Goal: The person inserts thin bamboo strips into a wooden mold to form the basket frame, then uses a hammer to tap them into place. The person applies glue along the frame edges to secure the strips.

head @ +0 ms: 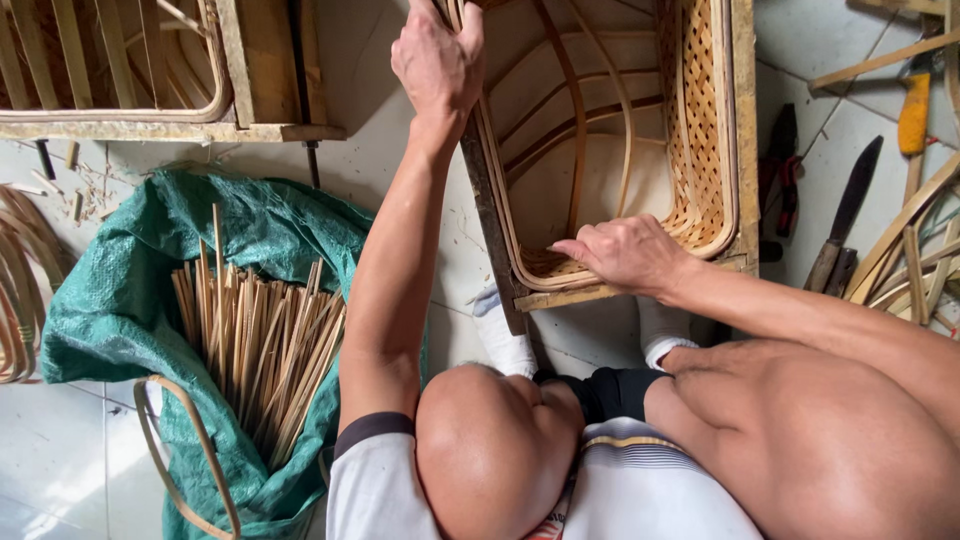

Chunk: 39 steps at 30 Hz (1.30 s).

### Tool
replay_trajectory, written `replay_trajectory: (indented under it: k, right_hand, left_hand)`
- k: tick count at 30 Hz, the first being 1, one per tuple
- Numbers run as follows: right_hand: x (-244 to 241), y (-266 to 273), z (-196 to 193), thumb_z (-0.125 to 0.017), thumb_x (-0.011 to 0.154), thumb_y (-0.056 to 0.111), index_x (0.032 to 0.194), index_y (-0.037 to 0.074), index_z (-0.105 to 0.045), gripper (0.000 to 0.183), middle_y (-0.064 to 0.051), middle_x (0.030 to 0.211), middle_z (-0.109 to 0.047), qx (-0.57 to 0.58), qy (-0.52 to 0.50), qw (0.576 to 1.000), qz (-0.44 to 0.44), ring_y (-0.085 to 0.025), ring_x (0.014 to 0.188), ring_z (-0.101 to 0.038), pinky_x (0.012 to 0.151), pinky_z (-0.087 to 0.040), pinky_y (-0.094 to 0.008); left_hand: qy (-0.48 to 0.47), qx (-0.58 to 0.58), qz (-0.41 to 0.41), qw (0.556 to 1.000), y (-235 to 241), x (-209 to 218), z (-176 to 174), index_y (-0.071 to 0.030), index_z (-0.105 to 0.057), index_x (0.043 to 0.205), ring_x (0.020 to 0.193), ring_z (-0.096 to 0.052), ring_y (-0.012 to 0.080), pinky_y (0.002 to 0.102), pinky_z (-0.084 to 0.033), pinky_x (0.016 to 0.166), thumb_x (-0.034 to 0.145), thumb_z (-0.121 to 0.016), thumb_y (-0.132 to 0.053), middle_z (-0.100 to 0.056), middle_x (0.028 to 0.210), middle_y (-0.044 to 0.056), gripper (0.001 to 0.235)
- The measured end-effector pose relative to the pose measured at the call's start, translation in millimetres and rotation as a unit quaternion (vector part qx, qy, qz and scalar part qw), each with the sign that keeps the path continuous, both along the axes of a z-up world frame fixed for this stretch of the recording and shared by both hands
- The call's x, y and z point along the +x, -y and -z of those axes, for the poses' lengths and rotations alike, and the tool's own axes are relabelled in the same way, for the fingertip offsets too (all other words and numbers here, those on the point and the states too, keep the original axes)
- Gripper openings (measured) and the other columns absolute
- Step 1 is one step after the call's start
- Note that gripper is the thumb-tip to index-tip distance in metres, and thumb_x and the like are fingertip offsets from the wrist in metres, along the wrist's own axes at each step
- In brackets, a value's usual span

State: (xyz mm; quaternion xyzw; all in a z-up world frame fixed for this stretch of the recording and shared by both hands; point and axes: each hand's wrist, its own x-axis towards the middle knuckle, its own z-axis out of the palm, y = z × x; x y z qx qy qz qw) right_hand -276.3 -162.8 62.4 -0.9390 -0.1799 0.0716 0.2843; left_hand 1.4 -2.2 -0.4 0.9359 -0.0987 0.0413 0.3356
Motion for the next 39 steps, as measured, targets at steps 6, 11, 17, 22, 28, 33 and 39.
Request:
replay_trajectory:
  k: [6,11,17,22,28,33,39]
  right_hand:
    - [7,-3,-16,-0.064,0.102,0.042,0.068,0.004,-0.066,0.051,-0.012,0.062,-0.064,-0.033,-0.172,0.984,0.022,-0.029,0.055,-0.063,0.056,-0.052,-0.042]
    - [9,-9,-17,-0.074,0.087,0.033,0.104,0.011,-0.081,0.029,-0.011,0.088,-0.070,0.196,-0.337,0.921,0.015,-0.025,0.084,-0.067,0.075,-0.053,-0.039]
    - [4,-22,-20,-0.079,0.082,0.031,0.096,0.009,-0.083,0.026,-0.010,0.083,-0.068,0.211,-0.285,0.934,0.049,-0.023,0.083,-0.067,0.077,-0.053,-0.037]
    - [-9,-24,-10,-0.079,0.082,0.029,0.090,0.009,-0.084,0.022,-0.010,0.081,-0.067,0.200,-0.219,0.952,0.069,-0.025,0.084,-0.064,0.077,-0.052,-0.038]
    - [11,-21,-30,-0.076,0.088,0.029,0.100,0.012,-0.081,0.021,-0.009,0.093,-0.071,0.194,-0.187,0.963,-0.004,-0.022,0.094,-0.067,0.085,-0.054,-0.037]
    - [115,34,-40,-0.077,0.098,0.023,0.115,0.008,-0.073,0.023,-0.010,0.102,-0.075,-0.024,0.344,0.938,-0.022,-0.026,0.094,-0.072,0.084,-0.061,-0.038]
    - [212,121,12,-0.082,0.097,0.023,0.113,0.008,-0.068,0.026,-0.005,0.115,-0.068,-0.159,0.372,0.914,0.020,-0.020,0.109,-0.066,0.094,-0.058,-0.033]
  left_hand:
    - [-0.016,-0.010,0.010,1.000,0,1,-8,0.002,-0.050,0.111,0.062,-0.074,0.0369,0.047,-0.060,0.071,0.089,-0.061,-0.031,-0.073,0.076,0.021,0.041]
    - [0.031,-0.003,0.001,1.000,-5,-6,-4,-0.002,-0.052,0.108,0.073,-0.073,0.0420,0.052,-0.058,0.078,0.091,-0.065,-0.034,-0.074,0.080,0.022,0.039]
    - [0.017,-0.015,-0.014,1.000,3,-4,-6,-0.001,-0.058,0.097,0.070,-0.073,0.0400,0.050,-0.058,0.076,0.089,-0.065,-0.034,-0.073,0.075,0.019,0.034]
    - [0.005,0.010,-0.023,1.000,0,-5,-2,-0.005,-0.060,0.086,0.068,-0.074,0.0369,0.048,-0.059,0.076,0.090,-0.066,-0.036,-0.074,0.071,0.016,0.031]
    - [-0.021,-0.003,-0.004,1.000,1,0,3,0.001,-0.038,0.142,0.055,-0.073,0.0295,0.040,-0.064,0.061,0.089,-0.061,-0.031,-0.073,0.073,0.017,0.066]
    - [0.019,0.012,-0.019,1.000,-3,-3,3,-0.008,-0.044,0.140,0.062,-0.075,0.0278,0.040,-0.064,0.066,0.088,-0.066,-0.034,-0.076,0.079,0.014,0.063]
    - [-0.052,-0.011,-0.027,0.998,-2,-4,-16,-0.010,-0.050,0.136,0.063,-0.077,0.0270,0.041,-0.063,0.070,0.087,-0.064,-0.032,-0.078,0.080,0.011,0.055]
